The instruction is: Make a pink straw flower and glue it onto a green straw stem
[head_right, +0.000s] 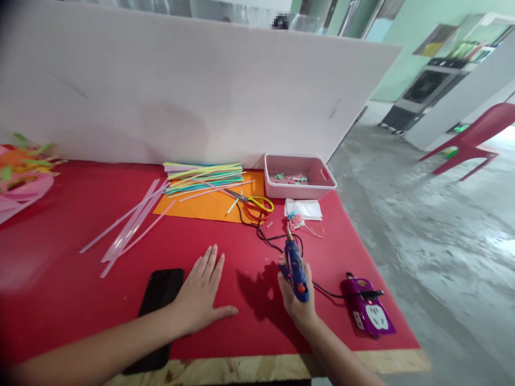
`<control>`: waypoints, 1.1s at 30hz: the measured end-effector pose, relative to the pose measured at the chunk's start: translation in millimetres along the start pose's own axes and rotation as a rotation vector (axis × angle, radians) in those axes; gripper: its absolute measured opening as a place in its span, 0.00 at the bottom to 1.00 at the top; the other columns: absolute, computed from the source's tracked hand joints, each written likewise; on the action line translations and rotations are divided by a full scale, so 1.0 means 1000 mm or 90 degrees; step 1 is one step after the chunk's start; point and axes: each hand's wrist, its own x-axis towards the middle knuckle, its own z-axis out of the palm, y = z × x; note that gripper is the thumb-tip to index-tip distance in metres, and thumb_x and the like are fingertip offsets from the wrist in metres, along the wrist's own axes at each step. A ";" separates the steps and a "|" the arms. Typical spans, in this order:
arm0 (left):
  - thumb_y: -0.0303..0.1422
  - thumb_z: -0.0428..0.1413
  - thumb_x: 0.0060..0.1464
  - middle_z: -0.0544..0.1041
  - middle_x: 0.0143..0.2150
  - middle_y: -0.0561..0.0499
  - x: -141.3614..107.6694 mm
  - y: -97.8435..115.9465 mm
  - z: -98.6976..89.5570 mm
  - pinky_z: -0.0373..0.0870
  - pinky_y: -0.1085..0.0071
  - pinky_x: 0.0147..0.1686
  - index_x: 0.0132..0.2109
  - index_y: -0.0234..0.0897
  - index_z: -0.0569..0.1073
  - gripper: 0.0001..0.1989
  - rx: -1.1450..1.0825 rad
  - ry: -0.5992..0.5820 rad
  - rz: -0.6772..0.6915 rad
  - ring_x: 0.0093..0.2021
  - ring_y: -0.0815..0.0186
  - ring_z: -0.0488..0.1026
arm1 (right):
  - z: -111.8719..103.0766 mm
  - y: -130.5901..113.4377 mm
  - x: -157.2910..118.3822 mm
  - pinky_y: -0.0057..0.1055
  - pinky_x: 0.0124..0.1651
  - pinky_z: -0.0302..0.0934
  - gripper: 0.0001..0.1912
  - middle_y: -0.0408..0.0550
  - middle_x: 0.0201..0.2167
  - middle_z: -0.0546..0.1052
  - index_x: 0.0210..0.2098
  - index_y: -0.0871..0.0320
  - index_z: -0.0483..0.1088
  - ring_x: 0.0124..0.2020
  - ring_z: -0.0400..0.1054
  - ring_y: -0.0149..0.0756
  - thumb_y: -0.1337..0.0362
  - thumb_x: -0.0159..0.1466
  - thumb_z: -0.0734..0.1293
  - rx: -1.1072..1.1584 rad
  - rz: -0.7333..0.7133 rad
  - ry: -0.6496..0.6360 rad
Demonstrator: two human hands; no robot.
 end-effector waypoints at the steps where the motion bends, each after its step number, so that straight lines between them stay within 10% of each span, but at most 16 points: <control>1: 0.65 0.51 0.48 0.35 0.73 0.24 0.007 0.003 0.002 0.43 0.43 0.69 0.71 0.19 0.48 0.59 0.000 0.021 -0.010 0.73 0.38 0.32 | 0.000 0.004 0.003 0.46 0.49 0.69 0.14 0.53 0.40 0.79 0.43 0.56 0.71 0.44 0.75 0.46 0.55 0.61 0.68 -0.001 0.009 -0.002; 13: 0.65 0.40 0.54 0.36 0.75 0.30 0.037 0.055 0.030 0.40 0.50 0.71 0.72 0.23 0.47 0.54 -0.080 0.051 0.232 0.74 0.46 0.31 | -0.002 0.014 0.030 0.45 0.51 0.68 0.12 0.50 0.33 0.80 0.37 0.56 0.75 0.41 0.74 0.45 0.55 0.59 0.69 0.005 0.058 0.056; 20: 0.65 0.40 0.54 0.35 0.73 0.23 0.044 0.067 0.023 0.37 0.45 0.70 0.70 0.12 0.44 0.59 -0.104 0.058 0.186 0.74 0.39 0.31 | -0.013 -0.001 0.038 0.46 0.53 0.64 0.10 0.49 0.34 0.79 0.34 0.57 0.74 0.42 0.73 0.44 0.58 0.57 0.69 0.066 0.053 0.103; 27: 0.60 0.40 0.60 0.60 0.71 0.39 0.043 0.115 -0.003 0.57 0.69 0.66 0.70 0.28 0.55 0.45 -0.173 -0.043 0.484 0.70 0.61 0.57 | -0.035 -0.036 0.064 0.42 0.52 0.63 0.06 0.45 0.33 0.78 0.32 0.56 0.73 0.41 0.72 0.40 0.63 0.54 0.68 0.140 0.035 0.152; 33: 0.61 0.45 0.57 0.46 0.73 0.26 0.021 0.049 -0.012 0.45 0.41 0.68 0.70 0.19 0.53 0.51 -0.126 0.030 0.221 0.73 0.38 0.40 | -0.043 -0.064 0.085 0.39 0.52 0.62 0.06 0.41 0.31 0.75 0.30 0.54 0.70 0.40 0.71 0.37 0.65 0.50 0.68 0.225 -0.013 0.169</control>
